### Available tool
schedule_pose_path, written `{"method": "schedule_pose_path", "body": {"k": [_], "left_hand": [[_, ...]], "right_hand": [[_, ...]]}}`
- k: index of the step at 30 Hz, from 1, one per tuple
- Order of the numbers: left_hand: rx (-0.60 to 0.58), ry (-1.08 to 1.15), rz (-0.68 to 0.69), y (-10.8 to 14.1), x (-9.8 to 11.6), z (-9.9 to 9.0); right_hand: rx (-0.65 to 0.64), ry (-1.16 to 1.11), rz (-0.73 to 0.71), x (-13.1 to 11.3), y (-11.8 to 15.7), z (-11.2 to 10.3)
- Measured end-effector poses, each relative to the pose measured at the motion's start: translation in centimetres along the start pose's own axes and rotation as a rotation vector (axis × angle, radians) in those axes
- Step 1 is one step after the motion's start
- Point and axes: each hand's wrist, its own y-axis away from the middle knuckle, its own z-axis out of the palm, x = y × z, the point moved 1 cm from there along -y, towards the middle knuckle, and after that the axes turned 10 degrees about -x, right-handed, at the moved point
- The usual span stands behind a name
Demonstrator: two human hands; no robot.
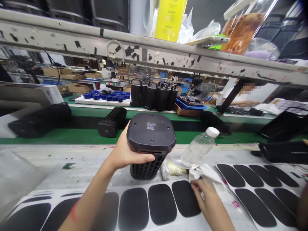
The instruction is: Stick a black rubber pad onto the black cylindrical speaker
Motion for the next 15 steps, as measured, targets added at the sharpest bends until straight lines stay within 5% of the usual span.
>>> {"method": "schedule_pose_path", "body": {"k": [7,11,15], "left_hand": [[-0.005,0.009,-0.003,0.0,-0.2,0.0],[0.001,0.015,0.005,-0.1,-0.2,0.0],[-0.004,0.007,0.009,-0.2,-0.2,0.0]], "right_hand": [[-0.131,0.089,-0.021,0.5,-0.5,2.4],[-0.191,0.093,-0.039,-1.0,-0.9,1.1],[-0.360,0.043,-0.267,-3.9,-2.0,-0.8]]}}
